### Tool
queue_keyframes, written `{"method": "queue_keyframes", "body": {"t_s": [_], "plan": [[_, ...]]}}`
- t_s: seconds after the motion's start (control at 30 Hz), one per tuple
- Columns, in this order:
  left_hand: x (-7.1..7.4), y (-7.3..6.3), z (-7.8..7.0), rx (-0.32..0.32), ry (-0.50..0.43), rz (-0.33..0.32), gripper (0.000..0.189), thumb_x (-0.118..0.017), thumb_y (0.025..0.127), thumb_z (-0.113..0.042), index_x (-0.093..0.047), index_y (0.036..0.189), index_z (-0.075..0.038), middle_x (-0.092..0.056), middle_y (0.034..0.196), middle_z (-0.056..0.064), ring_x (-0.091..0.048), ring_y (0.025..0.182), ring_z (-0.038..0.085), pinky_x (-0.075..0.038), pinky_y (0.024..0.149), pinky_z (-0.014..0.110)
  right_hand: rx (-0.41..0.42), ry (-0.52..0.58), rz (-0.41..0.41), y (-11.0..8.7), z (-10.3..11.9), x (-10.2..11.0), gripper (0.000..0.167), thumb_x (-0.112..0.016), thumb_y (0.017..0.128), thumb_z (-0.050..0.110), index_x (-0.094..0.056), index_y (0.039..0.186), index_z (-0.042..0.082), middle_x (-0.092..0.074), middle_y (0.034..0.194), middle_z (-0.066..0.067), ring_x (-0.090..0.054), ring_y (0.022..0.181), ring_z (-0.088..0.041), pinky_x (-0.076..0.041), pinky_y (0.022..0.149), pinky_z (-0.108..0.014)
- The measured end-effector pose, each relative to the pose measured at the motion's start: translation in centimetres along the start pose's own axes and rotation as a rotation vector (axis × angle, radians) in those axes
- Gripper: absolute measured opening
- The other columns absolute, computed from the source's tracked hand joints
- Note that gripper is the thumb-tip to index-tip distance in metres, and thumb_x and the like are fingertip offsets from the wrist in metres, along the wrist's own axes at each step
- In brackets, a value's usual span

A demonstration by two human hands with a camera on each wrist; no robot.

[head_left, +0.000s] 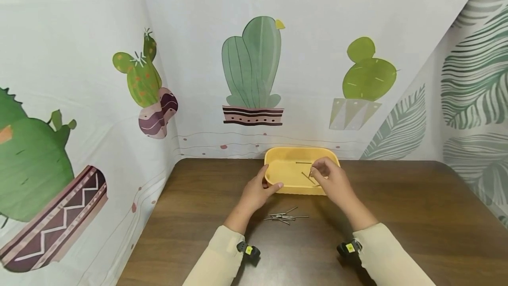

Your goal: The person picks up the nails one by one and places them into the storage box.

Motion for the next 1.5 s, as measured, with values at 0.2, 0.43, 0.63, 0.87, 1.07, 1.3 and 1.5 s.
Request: {"method": "queue_keyframes", "body": {"t_s": [0.2, 0.43, 0.63, 0.87, 1.07, 1.3, 1.5], "plan": [[0.1, 0.0, 0.0, 0.008, 0.010, 0.002, 0.090, -0.066, 0.090, -0.061, -0.026, 0.161, -0.023, -0.058, 0.143, 0.015, -0.065, 0.116, 0.022, -0.055, 0.097, 0.041, 0.003, -0.007, -0.010, 0.9, 0.2, -0.5, 0.008, -0.065, 0.098, 0.014, -0.064, 0.101, 0.006, -0.070, 0.089, -0.006, -0.063, 0.078, -0.003, -0.051, 0.076, -0.021], [0.0, -0.1, -0.1, 0.008, 0.010, 0.008, 0.091, -0.067, 0.090, -0.061, -0.026, 0.161, -0.022, -0.060, 0.141, 0.016, -0.066, 0.114, 0.021, -0.055, 0.094, 0.040, 0.019, -0.026, -0.024, 1.5, 0.5, -0.8, 0.008, -0.066, 0.098, 0.015, -0.065, 0.100, 0.007, -0.069, 0.091, -0.005, -0.063, 0.079, -0.006, -0.051, 0.076, -0.022], [0.1, -0.1, -0.1, 0.016, 0.006, 0.006, 0.091, -0.065, 0.090, -0.063, -0.026, 0.161, -0.024, -0.058, 0.142, 0.015, -0.065, 0.115, 0.021, -0.055, 0.095, 0.039, 0.014, -0.043, -0.026, 2.2, 0.8, -0.9, 0.010, -0.064, 0.099, 0.019, -0.065, 0.101, 0.009, -0.070, 0.092, -0.004, -0.063, 0.079, -0.008, -0.051, 0.076, -0.024], [0.0, -0.1, 0.0, 0.007, 0.008, 0.004, 0.091, -0.065, 0.090, -0.063, -0.026, 0.161, -0.023, -0.058, 0.143, 0.016, -0.066, 0.115, 0.021, -0.056, 0.095, 0.039, -0.005, -0.050, -0.019, 2.3, 1.0, -0.9, 0.011, -0.063, 0.100, 0.021, -0.065, 0.102, 0.010, -0.070, 0.092, -0.003, -0.066, 0.082, -0.011, -0.052, 0.078, -0.026], [0.0, -0.1, -0.1, 0.009, 0.000, 0.001, 0.089, -0.067, 0.090, -0.060, -0.027, 0.161, -0.023, -0.058, 0.143, 0.015, -0.066, 0.115, 0.021, -0.055, 0.096, 0.040, -0.004, -0.063, -0.010, 2.5, 0.8, -1.0, 0.011, -0.062, 0.101, 0.021, -0.064, 0.102, 0.011, -0.070, 0.093, -0.003, -0.066, 0.083, -0.015, -0.052, 0.079, -0.028], [0.0, -0.1, -0.1, 0.001, 0.001, 0.003, 0.089, -0.067, 0.091, -0.059, -0.027, 0.161, -0.022, -0.059, 0.142, 0.015, -0.066, 0.114, 0.021, -0.055, 0.095, 0.040, 0.023, -0.070, 0.007, 2.6, 0.6, -1.1, 0.026, -0.066, 0.099, 0.022, -0.064, 0.118, 0.005, -0.067, 0.115, -0.012, -0.065, 0.105, -0.028, -0.054, 0.092, -0.048], [0.0, 0.0, 0.0, 0.004, 0.017, 0.005, 0.091, -0.066, 0.090, -0.062, -0.026, 0.161, -0.022, -0.060, 0.142, 0.014, -0.066, 0.115, 0.020, -0.055, 0.097, 0.039, 0.027, -0.083, 0.035, 2.6, 0.6, -1.1, 0.057, -0.067, 0.098, 0.035, -0.051, 0.144, 0.005, -0.048, 0.146, -0.020, -0.047, 0.133, -0.038, -0.042, 0.108, -0.058]]}}
Point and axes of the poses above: each hand's wrist, its own y-axis towards the middle knuckle, its own x-axis out of the back of the hand, z = x × y, the point moved 1 cm from there along y, towards the middle knuckle
